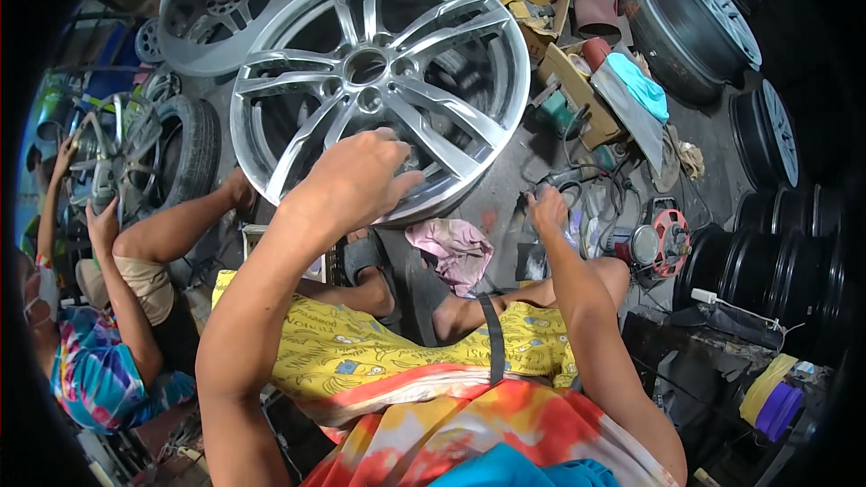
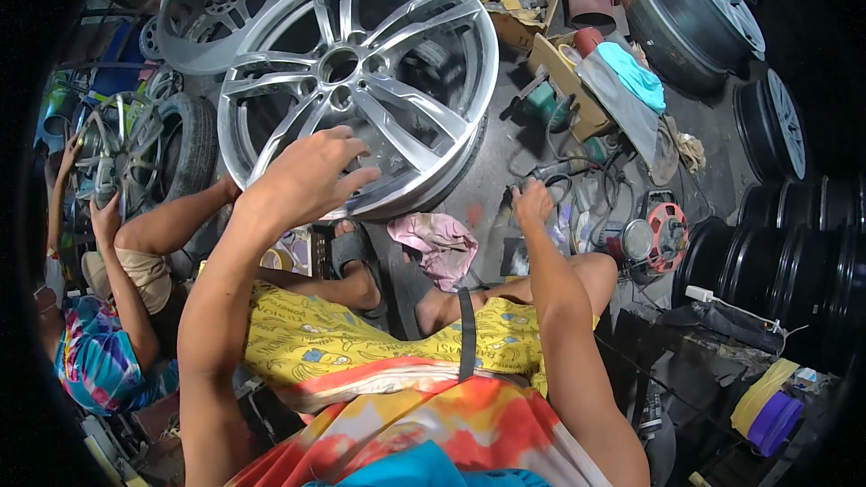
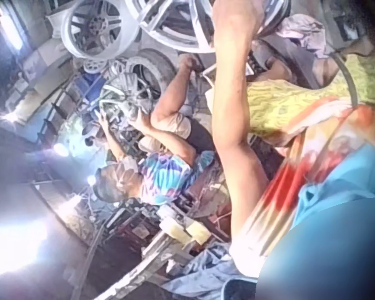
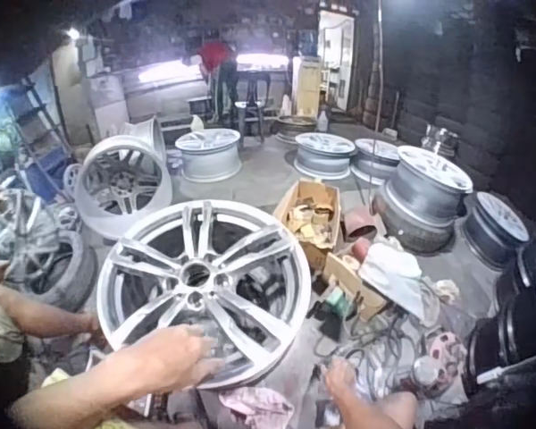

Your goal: The person sands the surface of a car wheel rim using a power sander, wipes it with a cloth, and applies a substance to a small area of the rim.

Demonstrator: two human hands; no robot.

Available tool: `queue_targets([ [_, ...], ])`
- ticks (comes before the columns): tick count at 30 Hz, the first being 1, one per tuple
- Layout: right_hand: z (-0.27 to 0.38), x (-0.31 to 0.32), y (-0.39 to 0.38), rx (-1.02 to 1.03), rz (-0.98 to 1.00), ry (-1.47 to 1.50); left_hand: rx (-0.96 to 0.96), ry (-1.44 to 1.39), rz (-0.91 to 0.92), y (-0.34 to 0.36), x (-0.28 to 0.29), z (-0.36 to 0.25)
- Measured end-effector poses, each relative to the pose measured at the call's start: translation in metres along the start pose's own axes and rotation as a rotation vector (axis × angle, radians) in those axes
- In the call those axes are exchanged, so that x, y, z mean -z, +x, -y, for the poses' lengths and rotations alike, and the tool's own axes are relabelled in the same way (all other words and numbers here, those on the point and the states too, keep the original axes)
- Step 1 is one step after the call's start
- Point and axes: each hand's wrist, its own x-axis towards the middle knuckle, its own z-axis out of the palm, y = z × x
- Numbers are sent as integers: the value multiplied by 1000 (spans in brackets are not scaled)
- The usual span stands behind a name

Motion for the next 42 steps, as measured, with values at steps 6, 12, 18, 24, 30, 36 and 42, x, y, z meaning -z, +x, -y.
queue_targets([
  [6, -11, -4, -7, 161, -77, 93, -47, -37, -50, 29, 11, 2],
  [12, 1, 29, -10, 168, -135, 566, -191, -25, -194, 74, -13, 14],
  [18, 52, 130, -35, 161, 116, 1128, -344, 36, -57, 75, -41, -22],
  [24, 65, 181, -47, 48, 249, 1327, -253, -441, -86, 94, 0, -14],
  [30, 96, 221, -64, 209, 340, 1355, -180, -243, -160, 100, -26, 44],
  [36, 126, 242, -65, 213, 205, 1001, -152, -159, 36, 104, -27, 56],
  [42, 146, 237, -57, 314, 103, 875, -70, -129, 242, 100, -18, 52],
])
